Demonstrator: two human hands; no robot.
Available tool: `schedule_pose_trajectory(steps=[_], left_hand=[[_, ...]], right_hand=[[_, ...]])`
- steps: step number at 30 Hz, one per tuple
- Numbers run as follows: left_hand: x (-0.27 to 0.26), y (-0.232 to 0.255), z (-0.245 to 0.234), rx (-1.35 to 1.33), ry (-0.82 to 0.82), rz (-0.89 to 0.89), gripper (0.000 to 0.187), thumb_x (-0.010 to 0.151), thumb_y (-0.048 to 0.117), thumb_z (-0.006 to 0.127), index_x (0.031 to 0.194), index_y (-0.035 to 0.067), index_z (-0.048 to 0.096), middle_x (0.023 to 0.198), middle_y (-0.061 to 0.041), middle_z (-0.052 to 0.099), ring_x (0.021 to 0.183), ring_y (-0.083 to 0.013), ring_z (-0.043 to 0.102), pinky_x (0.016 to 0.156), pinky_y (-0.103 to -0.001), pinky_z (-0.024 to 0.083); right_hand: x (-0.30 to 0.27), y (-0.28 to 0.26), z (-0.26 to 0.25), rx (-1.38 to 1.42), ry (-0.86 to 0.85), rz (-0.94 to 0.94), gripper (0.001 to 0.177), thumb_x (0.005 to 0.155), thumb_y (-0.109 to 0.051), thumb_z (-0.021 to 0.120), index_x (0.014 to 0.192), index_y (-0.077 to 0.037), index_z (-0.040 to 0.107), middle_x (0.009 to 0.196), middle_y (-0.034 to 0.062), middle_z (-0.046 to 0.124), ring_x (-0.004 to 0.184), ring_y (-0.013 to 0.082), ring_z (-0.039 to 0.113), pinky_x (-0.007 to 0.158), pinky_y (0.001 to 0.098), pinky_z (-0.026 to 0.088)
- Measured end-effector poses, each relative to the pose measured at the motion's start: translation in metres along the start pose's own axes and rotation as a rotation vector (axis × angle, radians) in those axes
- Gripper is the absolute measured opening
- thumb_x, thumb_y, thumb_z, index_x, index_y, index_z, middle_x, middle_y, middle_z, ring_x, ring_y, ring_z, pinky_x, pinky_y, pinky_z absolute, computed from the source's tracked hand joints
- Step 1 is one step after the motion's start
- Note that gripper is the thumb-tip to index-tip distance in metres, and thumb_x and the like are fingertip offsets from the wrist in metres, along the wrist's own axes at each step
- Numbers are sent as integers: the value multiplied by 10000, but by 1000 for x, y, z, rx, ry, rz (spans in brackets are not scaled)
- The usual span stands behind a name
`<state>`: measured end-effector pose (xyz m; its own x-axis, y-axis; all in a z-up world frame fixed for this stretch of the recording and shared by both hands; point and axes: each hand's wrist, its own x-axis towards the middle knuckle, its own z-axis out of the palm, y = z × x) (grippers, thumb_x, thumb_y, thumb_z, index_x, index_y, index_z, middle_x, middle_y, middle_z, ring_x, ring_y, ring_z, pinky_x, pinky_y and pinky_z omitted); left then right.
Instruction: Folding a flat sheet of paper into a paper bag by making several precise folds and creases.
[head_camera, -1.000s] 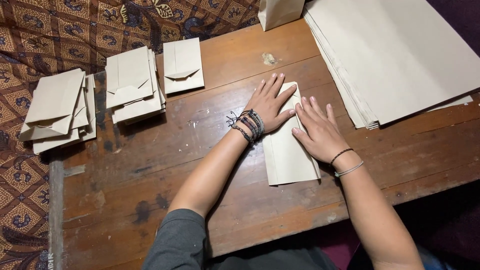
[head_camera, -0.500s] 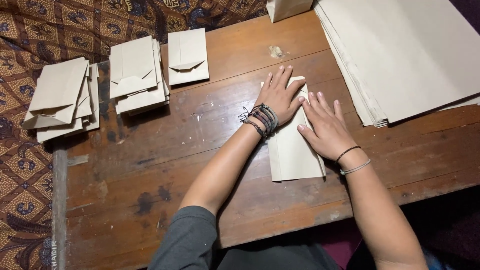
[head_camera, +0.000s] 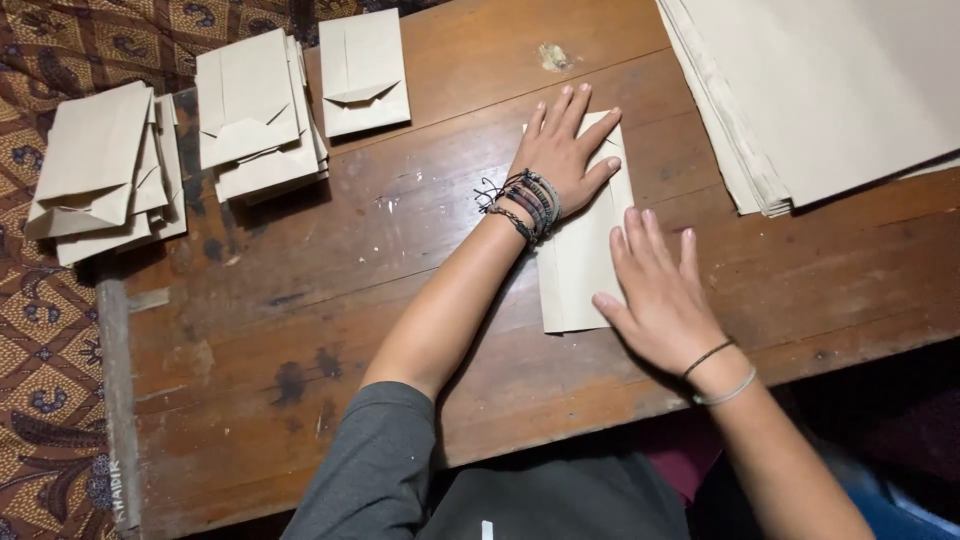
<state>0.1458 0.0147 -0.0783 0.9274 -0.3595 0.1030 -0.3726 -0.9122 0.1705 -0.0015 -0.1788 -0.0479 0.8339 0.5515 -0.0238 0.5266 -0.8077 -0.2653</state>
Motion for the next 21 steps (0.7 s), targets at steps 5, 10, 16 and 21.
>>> schedule_pose_trajectory(steps=[5, 10, 16, 21], left_hand=[[0, 0, 1, 2, -6, 14, 675, 1007, 624, 356, 1604, 312, 315, 1683, -162, 193, 1565, -337, 137, 1255, -528, 108], [0, -2, 4, 1, 6, 13, 635, 1024, 565, 406, 1605, 327, 303, 1684, -164, 204, 1566, -339, 145, 1258, -522, 109], [1, -4, 6, -85, 42, -1, 555, 1046, 470, 419, 1577, 318, 367, 1666, -160, 263, 1559, -342, 181, 1257, -531, 124], [-1, -2, -4, -196, 26, -14, 548, 1067, 447, 352, 1589, 281, 343, 1666, -158, 282, 1563, -342, 174, 1259, -528, 115]], right_hand=[[-18, -13, 7, 26, 106, -24, 774, 1013, -478, 432, 1590, 5, 251, 1702, 244, 150, 1573, 422, 117, 1212, 663, 74], [-25, -18, 8, 45, 146, -36, 761, 1023, -466, 425, 1601, -8, 239, 1701, 238, 159, 1579, 413, 115, 1229, 637, 74], [-34, -12, 0, 189, 270, 103, 824, 995, -447, 489, 1613, 25, 214, 1695, 214, 213, 1580, 383, 162, 1261, 607, 92], [-37, -9, 13, 130, 285, 64, 669, 1026, -258, 481, 1608, 3, 278, 1674, 199, 309, 1575, 385, 215, 1256, 619, 128]])
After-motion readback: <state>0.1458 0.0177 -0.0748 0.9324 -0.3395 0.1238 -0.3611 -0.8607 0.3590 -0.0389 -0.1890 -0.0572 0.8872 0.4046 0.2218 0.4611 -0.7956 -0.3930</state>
